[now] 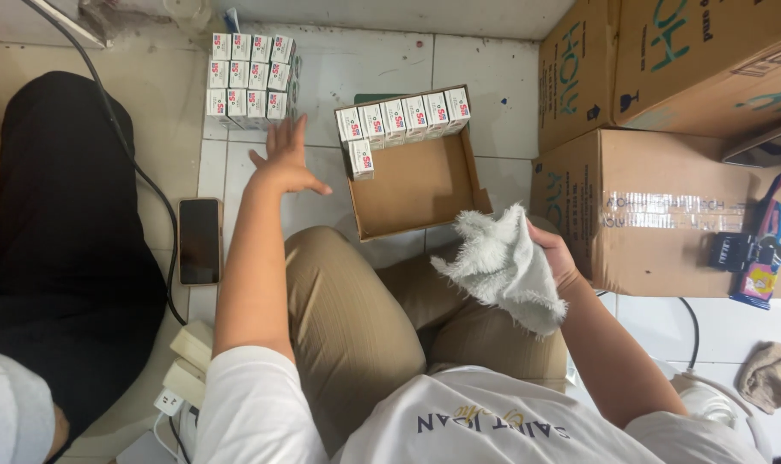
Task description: Cleaning small product boxes with a cloth and organizing them into a larger container
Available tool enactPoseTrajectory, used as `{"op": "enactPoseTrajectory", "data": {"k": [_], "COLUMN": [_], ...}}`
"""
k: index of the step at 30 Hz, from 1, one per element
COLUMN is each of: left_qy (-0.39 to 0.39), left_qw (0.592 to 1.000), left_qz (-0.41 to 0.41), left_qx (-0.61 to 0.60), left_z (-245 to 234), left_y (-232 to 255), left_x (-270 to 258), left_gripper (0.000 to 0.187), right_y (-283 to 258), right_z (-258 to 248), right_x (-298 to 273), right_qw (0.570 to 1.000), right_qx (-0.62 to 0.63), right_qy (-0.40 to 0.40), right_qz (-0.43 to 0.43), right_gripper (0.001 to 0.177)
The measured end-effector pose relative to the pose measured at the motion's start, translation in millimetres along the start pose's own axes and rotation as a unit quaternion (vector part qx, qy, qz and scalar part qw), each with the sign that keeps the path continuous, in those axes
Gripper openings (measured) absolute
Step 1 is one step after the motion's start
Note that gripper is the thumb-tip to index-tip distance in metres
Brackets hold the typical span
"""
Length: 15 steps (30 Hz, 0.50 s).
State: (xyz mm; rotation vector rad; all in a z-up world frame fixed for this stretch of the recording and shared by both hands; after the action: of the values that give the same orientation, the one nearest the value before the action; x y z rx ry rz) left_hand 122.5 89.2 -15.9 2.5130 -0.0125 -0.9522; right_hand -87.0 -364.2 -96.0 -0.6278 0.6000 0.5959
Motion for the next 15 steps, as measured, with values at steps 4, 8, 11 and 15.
{"op": "enactPoseTrajectory", "data": {"k": [4, 8, 11, 15], "left_qy": [0.117, 0.195, 0.192, 0.271], "left_qw": [0.99, 0.968, 0.962, 0.928], "left_qz": [-0.009, -0.035, -0.042, 0.039], "left_qx": [0.075, 0.153, 0.189, 0.253], "left_z": [-31.2, -40.8, -30.5, -26.3], "left_y": [-22.0, -54.7, -76.4, -75.1], "left_x": [15.5, 40.3, 65.6, 67.7], "left_gripper": [0.12, 0.09, 0.087, 0.069], "right_y": [-4.9, -5.1, -10.8, -13.2], "right_z": [8.3, 18.9, 26.3, 35.9], "right_x": [2.0, -1.8, -1.6, -6.4], "right_qw": [1.0, 0.999, 0.998, 0.997], "right_qx": [-0.004, -0.016, -0.025, -0.031], "right_qy": [0.0, 0.002, 0.004, 0.008], "right_qz": [-0.011, -0.034, -0.05, -0.073], "right_gripper": [0.045, 0.044, 0.043, 0.042]}}
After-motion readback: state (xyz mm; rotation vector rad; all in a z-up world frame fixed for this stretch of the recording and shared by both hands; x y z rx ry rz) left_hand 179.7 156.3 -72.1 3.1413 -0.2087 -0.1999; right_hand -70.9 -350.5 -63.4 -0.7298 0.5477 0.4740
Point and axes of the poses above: each hand's wrist, its own x-axis towards the middle knuckle, its own z-axis out of the palm, y = z × x, the point moved 7 cm from there along x, towards the middle knuckle, and after that the axes turned 7 degrees about -y, right-handed, at the moved point
